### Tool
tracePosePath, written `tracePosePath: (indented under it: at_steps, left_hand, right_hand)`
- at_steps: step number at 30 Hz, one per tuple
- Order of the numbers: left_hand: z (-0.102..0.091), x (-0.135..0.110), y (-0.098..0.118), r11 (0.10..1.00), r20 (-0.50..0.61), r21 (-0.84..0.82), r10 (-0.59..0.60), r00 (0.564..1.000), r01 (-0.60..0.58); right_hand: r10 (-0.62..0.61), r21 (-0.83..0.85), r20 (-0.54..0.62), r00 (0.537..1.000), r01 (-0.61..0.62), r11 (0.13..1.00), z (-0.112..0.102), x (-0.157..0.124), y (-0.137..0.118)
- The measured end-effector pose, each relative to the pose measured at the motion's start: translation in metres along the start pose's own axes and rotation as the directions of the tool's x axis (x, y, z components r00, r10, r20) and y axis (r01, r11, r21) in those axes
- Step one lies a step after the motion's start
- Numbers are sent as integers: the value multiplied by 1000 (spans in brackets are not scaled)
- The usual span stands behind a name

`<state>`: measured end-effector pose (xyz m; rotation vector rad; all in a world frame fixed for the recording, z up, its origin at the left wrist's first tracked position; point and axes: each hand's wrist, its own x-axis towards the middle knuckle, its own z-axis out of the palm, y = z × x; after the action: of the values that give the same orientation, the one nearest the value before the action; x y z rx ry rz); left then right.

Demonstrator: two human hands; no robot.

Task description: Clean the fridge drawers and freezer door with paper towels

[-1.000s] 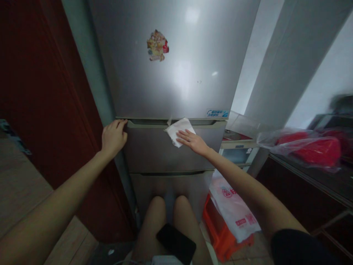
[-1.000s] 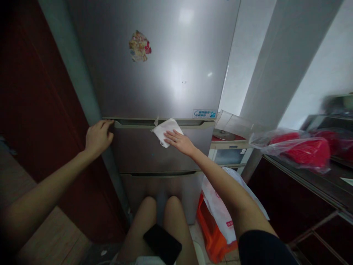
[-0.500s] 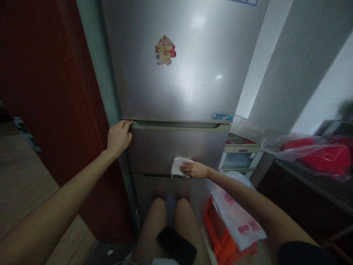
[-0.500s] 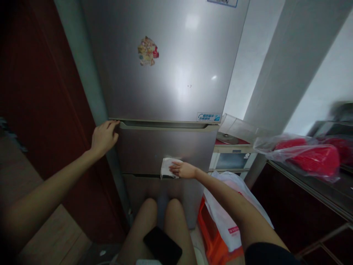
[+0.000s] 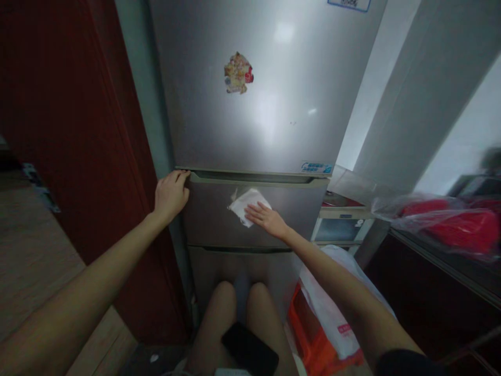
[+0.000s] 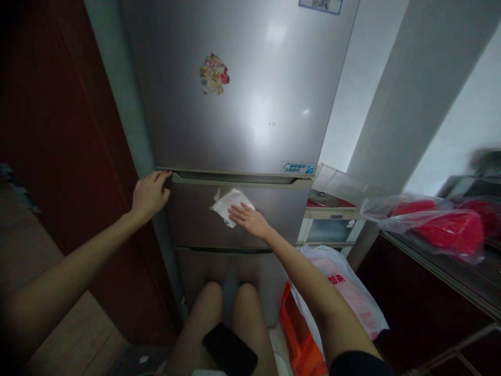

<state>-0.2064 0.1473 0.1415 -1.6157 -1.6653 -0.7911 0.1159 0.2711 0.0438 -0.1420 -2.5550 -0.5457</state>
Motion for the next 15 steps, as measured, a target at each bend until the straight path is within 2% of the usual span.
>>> tracePosePath:
  at_steps: [2, 4, 7, 10, 15]
  left_hand:
    - [0, 0, -1, 1000, -4, 13, 10, 1000, -10]
    - [1, 0, -2, 999, -11, 29, 20, 1000, -20]
    - [1, 0, -3, 999, -15, 41, 32, 999, -32]
    - [1, 0, -3, 999, -20, 31, 28, 999, -28]
    - [0, 0, -1, 1000, -23, 16, 13, 1000, -13]
  right_hand:
    - [-60, -1, 65, 996, 60, 998, 31, -23, -17]
    - [-157, -39, 199, 967, 168, 985, 54, -45, -31]
    - [-239, -33, 271, 932, 258, 966, 65, -61, -39]
    - [-280, -29, 285, 917, 300, 954, 47, -52, -28]
    - [-208, -91, 232, 950, 234, 968, -16, 0, 16]
